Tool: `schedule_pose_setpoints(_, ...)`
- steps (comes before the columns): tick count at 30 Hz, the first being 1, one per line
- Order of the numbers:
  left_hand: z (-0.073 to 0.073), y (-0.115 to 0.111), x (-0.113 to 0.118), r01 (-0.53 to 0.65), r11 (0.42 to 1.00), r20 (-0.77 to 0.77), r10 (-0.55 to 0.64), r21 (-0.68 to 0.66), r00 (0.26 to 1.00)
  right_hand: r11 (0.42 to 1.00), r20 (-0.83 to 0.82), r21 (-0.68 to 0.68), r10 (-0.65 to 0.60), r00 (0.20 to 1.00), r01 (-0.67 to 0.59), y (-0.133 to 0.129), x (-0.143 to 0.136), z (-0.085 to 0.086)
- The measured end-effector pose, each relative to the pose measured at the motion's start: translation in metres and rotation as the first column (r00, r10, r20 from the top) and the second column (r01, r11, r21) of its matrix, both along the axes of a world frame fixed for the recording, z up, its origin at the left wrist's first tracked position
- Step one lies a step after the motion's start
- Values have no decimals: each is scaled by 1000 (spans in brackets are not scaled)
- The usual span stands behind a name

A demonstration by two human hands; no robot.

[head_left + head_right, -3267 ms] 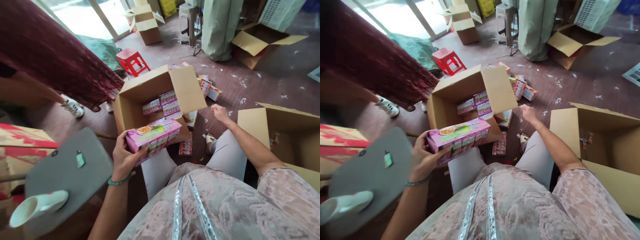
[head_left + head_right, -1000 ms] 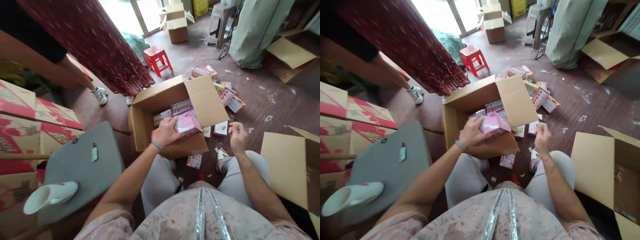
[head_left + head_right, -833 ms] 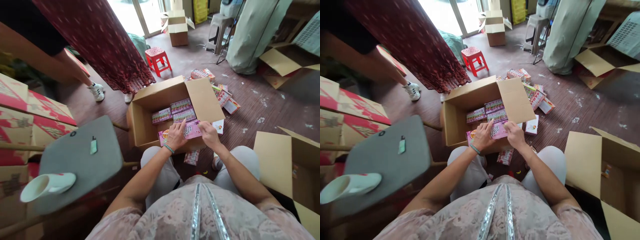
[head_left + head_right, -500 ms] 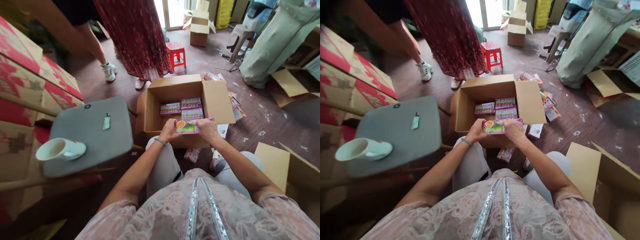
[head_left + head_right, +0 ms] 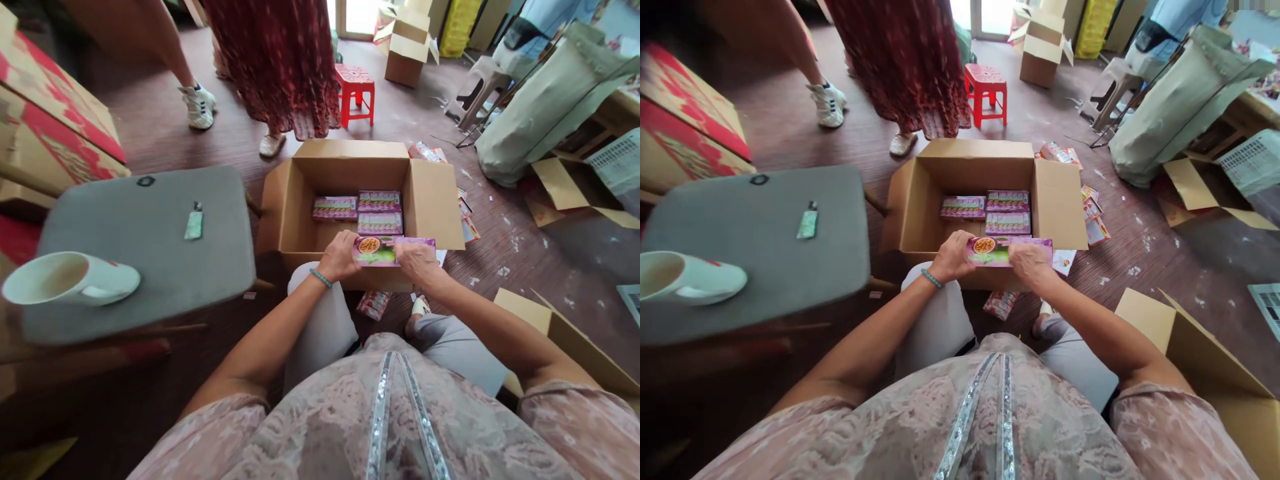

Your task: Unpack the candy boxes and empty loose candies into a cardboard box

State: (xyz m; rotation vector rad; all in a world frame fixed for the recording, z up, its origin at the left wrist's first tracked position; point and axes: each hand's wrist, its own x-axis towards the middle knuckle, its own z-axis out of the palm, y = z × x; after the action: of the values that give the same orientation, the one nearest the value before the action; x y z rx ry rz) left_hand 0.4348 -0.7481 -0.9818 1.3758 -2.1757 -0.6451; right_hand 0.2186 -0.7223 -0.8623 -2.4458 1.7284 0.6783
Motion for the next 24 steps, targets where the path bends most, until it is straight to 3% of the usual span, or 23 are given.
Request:
schedule_pose_setpoints(4, 6, -4, 1, -19, 999, 10, 19, 50, 1000, 994, -45, -54, -96, 994, 94, 9, -88, 7)
schedule_pose_setpoints(7, 18, 5, -3, -89, 989, 13, 88, 119, 996, 945, 223, -140, -260, 940, 295, 22, -146, 3)
schedule_pose_setpoints(8, 23, 11, -6, -129, 978, 19, 127, 163, 992, 882, 370, -184, -347, 862, 434, 28, -163, 0)
schedule_pose_setpoints(9, 26, 20, -12, -170, 961, 30, 167, 220, 985, 783, 528, -211, -412, 743, 585, 34, -178, -4)
schedule_pose_setpoints(11, 31, 43, -32, -228, 890, 59, 223, 395, 973, 546, 790, -181, -415, 452, 818, 48, -202, -15)
schedule_pose_setpoints(12, 31, 56, -47, -235, 822, 57, 241, 519, 969, 457, 867, -137, -373, 329, 879, 55, -210, -21)
schedule_pose_setpoints(13, 29, 68, -65, -207, 715, 28, 254, 667, 967, 399, 913, -92, -333, 238, 912, 63, -217, -27)
schedule_pose_setpoints(14, 25, 81, -86, -140, 566, -24, 273, 813, 962, 367, 936, -56, -305, 177, 929, 72, -221, -33)
schedule_pose_setpoints(16, 13, 99, -134, 73, 189, -141, 380, 979, 914, 337, 952, -10, -286, 112, 942, 88, -226, -47)
schedule_pose_setpoints(17, 6, 105, -160, 160, 42, -161, 455, 986, 876, 322, 954, 8, -286, 89, 947, 96, -228, -54)
schedule_pose_setpoints(18, -1, 107, -187, 205, -51, -149, 523, 978, 839, 301, 956, 25, -285, 65, 953, 104, -230, -61)
schedule_pose_setpoints(19, -7, 106, -212, 218, -92, -126, 580, 972, 805, 279, 957, 44, -286, 39, 959, 110, -232, -67)
schedule_pose_setpoints(20, -13, 102, -237, 207, -94, -104, 627, 974, 772, 254, 958, 59, -287, 17, 965, 116, -236, -74)
schedule_pose_setpoints(22, -22, 88, -277, 188, -57, -97, 693, 981, 715, 215, 957, 72, -291, -7, 974, 123, -244, -87)
schedule_pose_setpoints(24, -24, 71, -299, 213, -33, -124, 722, 977, 680, 200, 955, 84, -297, -21, 976, 124, -251, -99)
